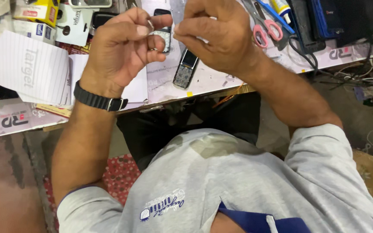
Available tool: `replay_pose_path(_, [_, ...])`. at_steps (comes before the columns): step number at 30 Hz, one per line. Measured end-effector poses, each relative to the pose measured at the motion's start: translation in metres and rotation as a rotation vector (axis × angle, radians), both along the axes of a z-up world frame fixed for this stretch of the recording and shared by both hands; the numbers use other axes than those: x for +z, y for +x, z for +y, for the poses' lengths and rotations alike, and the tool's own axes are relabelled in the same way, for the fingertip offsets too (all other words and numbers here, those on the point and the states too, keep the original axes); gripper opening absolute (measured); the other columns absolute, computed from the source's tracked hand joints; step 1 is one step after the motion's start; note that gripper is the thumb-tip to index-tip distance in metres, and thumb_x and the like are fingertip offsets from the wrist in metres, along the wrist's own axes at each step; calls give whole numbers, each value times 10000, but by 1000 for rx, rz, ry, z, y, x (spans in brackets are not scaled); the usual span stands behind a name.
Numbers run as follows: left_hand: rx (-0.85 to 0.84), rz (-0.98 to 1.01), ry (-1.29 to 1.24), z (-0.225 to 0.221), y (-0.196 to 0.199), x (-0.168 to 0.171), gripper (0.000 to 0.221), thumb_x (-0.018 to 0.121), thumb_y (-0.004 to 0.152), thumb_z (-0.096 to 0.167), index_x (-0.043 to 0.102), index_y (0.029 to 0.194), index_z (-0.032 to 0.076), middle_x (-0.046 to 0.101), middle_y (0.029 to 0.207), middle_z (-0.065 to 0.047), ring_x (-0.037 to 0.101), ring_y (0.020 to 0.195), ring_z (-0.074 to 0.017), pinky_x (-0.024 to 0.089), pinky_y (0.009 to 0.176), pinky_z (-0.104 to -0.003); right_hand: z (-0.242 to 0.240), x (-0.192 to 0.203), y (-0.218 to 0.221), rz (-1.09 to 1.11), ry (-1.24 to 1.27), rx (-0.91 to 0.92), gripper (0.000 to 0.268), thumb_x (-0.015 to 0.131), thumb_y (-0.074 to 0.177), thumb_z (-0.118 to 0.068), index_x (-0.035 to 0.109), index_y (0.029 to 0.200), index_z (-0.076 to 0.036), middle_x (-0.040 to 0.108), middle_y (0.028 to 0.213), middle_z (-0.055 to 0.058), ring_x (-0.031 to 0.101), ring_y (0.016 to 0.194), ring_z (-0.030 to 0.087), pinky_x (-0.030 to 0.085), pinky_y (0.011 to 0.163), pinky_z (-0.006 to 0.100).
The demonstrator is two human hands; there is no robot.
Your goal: The person is repairing a mobile phone by hand. They disassemble internal components, apply adhesive tape to the battery and chassis, and use scissors to cut pieces of tape during the reassembly process.
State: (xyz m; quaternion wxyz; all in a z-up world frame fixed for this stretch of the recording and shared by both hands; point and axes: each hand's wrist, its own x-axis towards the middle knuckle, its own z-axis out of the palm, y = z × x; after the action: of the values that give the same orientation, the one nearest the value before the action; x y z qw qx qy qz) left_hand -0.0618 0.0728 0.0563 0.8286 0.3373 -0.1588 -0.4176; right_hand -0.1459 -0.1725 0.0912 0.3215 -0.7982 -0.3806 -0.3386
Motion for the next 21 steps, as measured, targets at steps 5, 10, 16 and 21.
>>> replay_pose_path(5, [9,10,46,-13,-1,-4,154,522,974,15,561,1113,-39,650,1280,-248,701,934,-258,648,852,-429,4,-2,6,-142,-47,-7,301,835,938,109,672,1150,-28,621,1045,68,599,863,207,471,713,343])
replay_pose_path(10, [-11,30,50,-19,-2,-8,158,541,968,25,577,1114,-22,631,1068,-160,703,926,-271,643,835,-432,1,-7,10,-152,-60,-10,291,830,941,106,674,1152,-19,631,1024,65,597,828,181,464,679,324])
replay_pose_path(16, [-19,38,61,-21,-4,-8,148,556,978,27,591,1116,-11,621,1016,-140,689,913,-249,637,833,-417,1,-15,19,-173,-71,10,280,811,930,113,679,1141,-15,634,1022,69,586,789,154,453,629,294])
replay_pose_path(21, [-21,49,55,-23,-2,-10,151,557,975,32,589,1117,-9,630,1024,-131,689,914,-243,639,828,-418,1,-20,22,-208,-69,9,279,800,939,117,675,1151,-13,629,1041,71,593,799,151,462,626,291])
